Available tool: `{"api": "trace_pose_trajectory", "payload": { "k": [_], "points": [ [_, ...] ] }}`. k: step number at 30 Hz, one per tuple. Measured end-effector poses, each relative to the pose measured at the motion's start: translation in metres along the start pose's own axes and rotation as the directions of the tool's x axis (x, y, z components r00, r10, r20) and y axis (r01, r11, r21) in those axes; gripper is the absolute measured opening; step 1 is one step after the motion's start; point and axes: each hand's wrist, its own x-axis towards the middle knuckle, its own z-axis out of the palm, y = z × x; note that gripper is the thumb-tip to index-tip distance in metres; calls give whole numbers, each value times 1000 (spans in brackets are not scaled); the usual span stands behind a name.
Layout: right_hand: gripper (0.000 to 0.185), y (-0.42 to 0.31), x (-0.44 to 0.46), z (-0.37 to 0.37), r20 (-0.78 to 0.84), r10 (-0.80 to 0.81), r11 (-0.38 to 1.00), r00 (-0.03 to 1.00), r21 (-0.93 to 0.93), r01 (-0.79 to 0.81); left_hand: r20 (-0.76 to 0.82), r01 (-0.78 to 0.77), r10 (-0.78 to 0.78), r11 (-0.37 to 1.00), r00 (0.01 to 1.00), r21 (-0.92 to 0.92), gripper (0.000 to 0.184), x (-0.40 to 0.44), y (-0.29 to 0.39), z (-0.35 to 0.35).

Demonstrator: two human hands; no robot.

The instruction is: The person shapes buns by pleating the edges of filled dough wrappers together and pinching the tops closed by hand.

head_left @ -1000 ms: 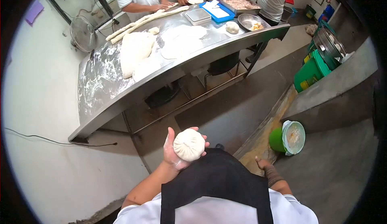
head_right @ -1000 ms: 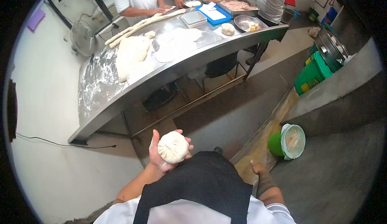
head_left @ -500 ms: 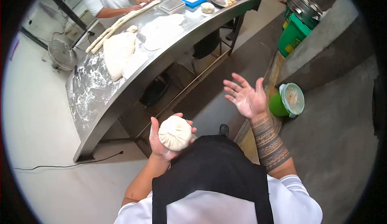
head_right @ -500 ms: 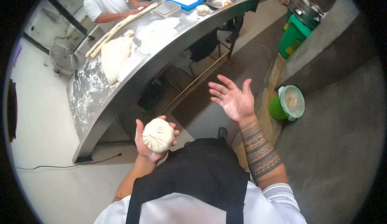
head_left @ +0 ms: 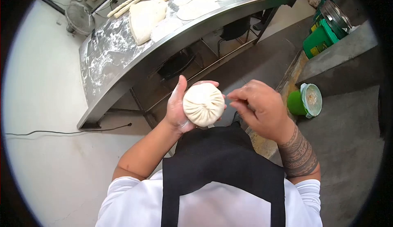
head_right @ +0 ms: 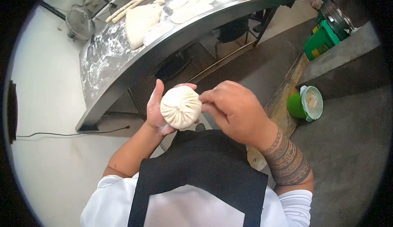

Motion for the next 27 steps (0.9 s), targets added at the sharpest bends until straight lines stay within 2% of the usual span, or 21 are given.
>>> {"api": "trace_pose_trajectory", "payload": {
  "k": [1, 4, 7, 11, 13, 16, 22, 27],
  "points": [
    [27, -5, 3, 4, 15, -20, 1000, 1000, -5, 20, 5, -5, 5, 1000, 1000, 14, 86, 0, 0, 3],
    [32, -21, 14, 4, 86, -66, 996, 994, -55, 70, -50, -14, 16, 998, 999, 54, 83, -1, -1, 15],
    [34, -20, 15, 5, 152, -121, 985, 981, -102, 137, -33, 2, 1, 998, 999, 64, 82, 1, -4, 18],
    [30, -12, 19, -3, 267, -187, 957, 945, -168, 237, -26, 0, 2, 996, 1000, 86, 80, 9, -11, 18],
    [27, -10, 21, -7, 323, -217, 939, 921, -189, 287, -34, 31, -30, 999, 999, 37, 79, 12, -16, 22],
    [18, -2, 19, -9, 296, -283, 919, 912, -190, 346, -48, 42, -41, 999, 998, 14, 80, 21, -24, 24],
    [19, 21, 17, -33, 310, -253, 939, 916, -150, 310, -64, 2, 1, 999, 998, 47, 78, 45, -34, 36],
    [22, 40, 20, -54, 206, -292, 923, 934, -197, 331, -98, -70, 73, 997, 992, 29, 76, 68, -39, 47]
  ]
}}
